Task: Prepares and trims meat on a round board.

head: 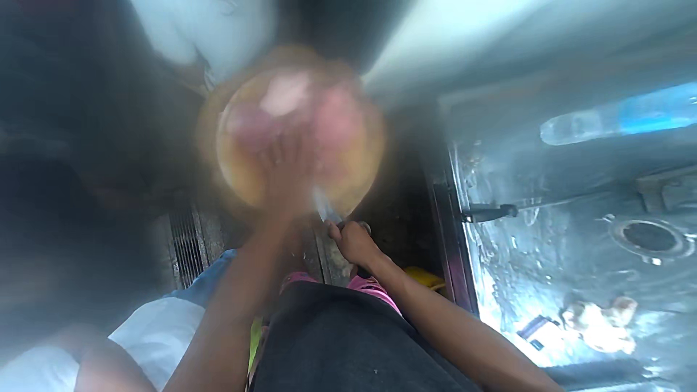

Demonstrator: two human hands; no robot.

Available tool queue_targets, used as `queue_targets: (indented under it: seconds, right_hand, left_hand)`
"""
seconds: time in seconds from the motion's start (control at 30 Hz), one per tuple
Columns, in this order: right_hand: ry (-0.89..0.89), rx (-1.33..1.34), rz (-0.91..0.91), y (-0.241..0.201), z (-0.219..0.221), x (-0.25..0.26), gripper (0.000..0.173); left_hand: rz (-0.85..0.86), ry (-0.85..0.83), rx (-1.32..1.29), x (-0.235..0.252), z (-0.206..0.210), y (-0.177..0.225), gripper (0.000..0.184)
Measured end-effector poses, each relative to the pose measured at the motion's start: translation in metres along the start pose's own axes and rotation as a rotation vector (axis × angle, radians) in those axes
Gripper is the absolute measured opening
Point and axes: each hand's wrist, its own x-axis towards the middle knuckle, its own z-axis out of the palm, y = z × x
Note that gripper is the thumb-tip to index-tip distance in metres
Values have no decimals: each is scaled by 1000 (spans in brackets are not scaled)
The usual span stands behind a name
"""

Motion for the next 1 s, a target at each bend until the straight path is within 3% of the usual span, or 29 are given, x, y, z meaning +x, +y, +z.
queue_targets:
  seconds: [0.2,0.3,0.37,0.47,0.5,0.57,0.73,1.0]
  right_hand:
    - [-42,-21,-47,-31,-12,14,69]
    - [-36,-19,-102,-27,-10,10,67]
    - [-17,-13,-117,-26,-15,11,65]
    - [-43,-23,-92,-24,-10,12,68]
    - [-44,-30,-85,-24,-11,13,68]
    - [-46,-28,-58,-21,-10,11,67]
    - [-49,-79,-22,-2,0,-4,71]
    - [-57,-58,-53,-30,-1,12,68]
  left_hand:
    - [2,-27,-31,-5,-11,3,74]
    - [-30,-215,-279,-16,-86,15,74]
    - [-63,-95,-385,-16,-106,16,76]
    - [-22,-170,-144,-21,-68,9,77]
    - [-2,-60,-74,-20,-34,1,76]
    - [17,-6,-5,-14,-5,-5,73]
    - [3,-22,-15,-15,-5,-5,72]
    - [-17,-15,-17,-13,-2,-6,73]
